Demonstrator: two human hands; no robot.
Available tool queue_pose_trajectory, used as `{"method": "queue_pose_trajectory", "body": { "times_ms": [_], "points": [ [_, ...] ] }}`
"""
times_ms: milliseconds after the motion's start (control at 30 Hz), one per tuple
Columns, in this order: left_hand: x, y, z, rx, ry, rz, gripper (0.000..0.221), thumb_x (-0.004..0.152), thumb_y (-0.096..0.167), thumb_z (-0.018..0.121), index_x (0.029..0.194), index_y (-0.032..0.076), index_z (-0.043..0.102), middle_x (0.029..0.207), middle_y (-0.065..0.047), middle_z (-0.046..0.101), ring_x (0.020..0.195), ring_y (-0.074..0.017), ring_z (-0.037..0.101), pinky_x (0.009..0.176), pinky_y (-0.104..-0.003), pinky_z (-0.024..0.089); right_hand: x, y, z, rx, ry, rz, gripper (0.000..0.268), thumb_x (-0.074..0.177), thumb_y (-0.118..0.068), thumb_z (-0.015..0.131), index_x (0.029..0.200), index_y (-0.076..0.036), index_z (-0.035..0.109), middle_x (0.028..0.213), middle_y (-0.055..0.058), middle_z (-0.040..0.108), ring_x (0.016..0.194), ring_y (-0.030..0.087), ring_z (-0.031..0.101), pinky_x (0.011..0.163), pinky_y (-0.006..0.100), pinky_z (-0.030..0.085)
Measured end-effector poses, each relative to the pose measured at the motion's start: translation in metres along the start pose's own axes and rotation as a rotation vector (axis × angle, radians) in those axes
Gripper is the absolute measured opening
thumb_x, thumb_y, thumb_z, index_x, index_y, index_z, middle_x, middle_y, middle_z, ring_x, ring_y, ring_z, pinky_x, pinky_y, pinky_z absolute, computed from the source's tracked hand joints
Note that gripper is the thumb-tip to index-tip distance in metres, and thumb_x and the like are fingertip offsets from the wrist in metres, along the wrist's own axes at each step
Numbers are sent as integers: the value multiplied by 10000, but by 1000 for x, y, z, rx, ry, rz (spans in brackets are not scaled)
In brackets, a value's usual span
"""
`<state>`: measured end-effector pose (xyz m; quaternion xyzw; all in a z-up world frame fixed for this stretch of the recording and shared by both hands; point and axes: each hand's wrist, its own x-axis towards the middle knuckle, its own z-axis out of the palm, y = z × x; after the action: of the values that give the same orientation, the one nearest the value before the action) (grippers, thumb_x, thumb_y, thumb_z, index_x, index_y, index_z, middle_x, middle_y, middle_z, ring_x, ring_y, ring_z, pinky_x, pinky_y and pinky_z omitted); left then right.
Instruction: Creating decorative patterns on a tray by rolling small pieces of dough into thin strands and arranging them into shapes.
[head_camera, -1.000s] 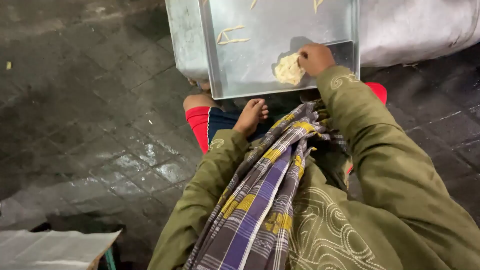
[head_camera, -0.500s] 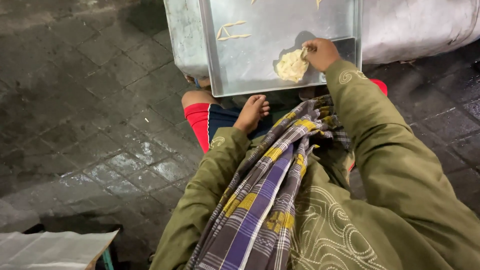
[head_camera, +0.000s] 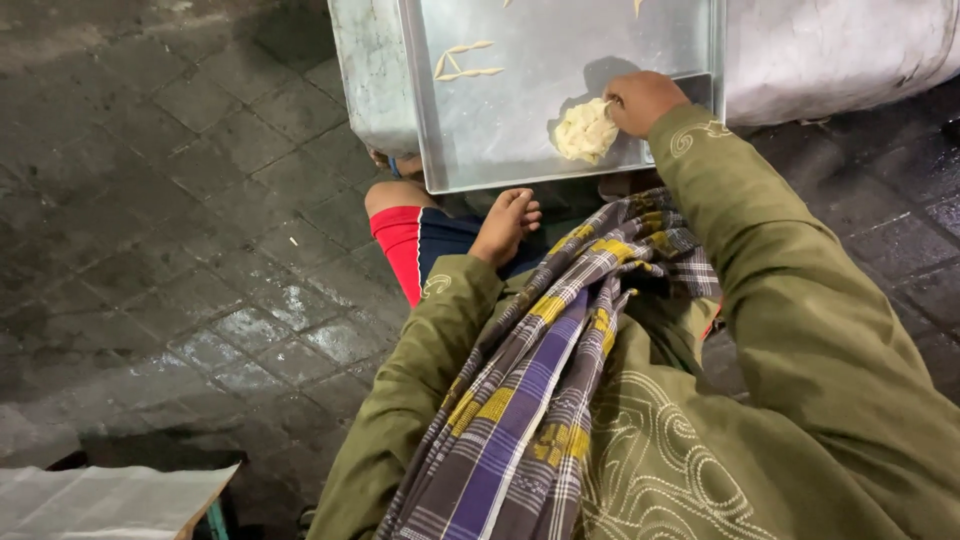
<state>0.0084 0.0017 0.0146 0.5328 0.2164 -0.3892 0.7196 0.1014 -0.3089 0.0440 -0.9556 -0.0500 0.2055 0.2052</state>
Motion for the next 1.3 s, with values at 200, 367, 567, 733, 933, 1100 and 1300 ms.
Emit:
{"method": "queue_pose_trajectory", "body": {
  "times_ms": [200,367,567,733,933,1100,1300],
  "points": [
    [3,-5,-1,-5,2,-9,272,1025,336,594,1145,104,518,974,-78,585,790,-138,584,692,-276,512,-2,1,5,32,1,-18,294,1037,-215,589,1232,-36,719,1090,216,721,982,396,644,847,548,533],
    [4,-6,-2,-11,-1,10,278,1036,319,581,1165,82,514,966,-84,565,791,-148,574,689,-278,504,-5,-6,-7,404,38,164,249,898,-109,661,1122,-72,762,1109,136,733,997,309,664,890,477,551],
    [3,-4,-2,-19,-4,-2,288,1020,328,601,1159,94,507,961,-82,572,781,-140,569,692,-274,498,-27,-2,-25,1046,125,301,126,972,-61,710,1098,-62,705,857,56,664,719,133,630,884,321,678],
    [7,-8,-1,-21,-28,12,268,1033,307,593,1157,84,511,941,-77,554,761,-136,555,664,-265,481,-47,8,-26,824,168,432,249,1032,-152,659,1271,-173,725,1007,22,736,806,113,643,805,277,599],
    [1,-1,4,12,-32,-11,310,1023,331,593,1175,74,508,975,-83,562,803,-150,577,694,-281,502,-52,-23,-23,496,138,283,380,983,-220,704,1336,-82,685,1307,168,684,1162,327,649,1051,479,484],
    [4,-6,-2,11,-10,-5,308,1022,340,593,1172,82,517,972,-81,571,803,-148,585,696,-274,507,-19,-11,17,330,218,183,348,910,-290,738,1164,-57,787,1111,157,754,974,348,678,789,479,523],
    [2,-5,-3,-43,-11,15,337,1032,306,585,1214,41,485,957,-97,526,767,-146,533,665,-279,480,-11,-1,19,401,207,279,63,888,-158,790,877,-109,752,855,72,733,762,219,635,638,376,527]
  ]
}}
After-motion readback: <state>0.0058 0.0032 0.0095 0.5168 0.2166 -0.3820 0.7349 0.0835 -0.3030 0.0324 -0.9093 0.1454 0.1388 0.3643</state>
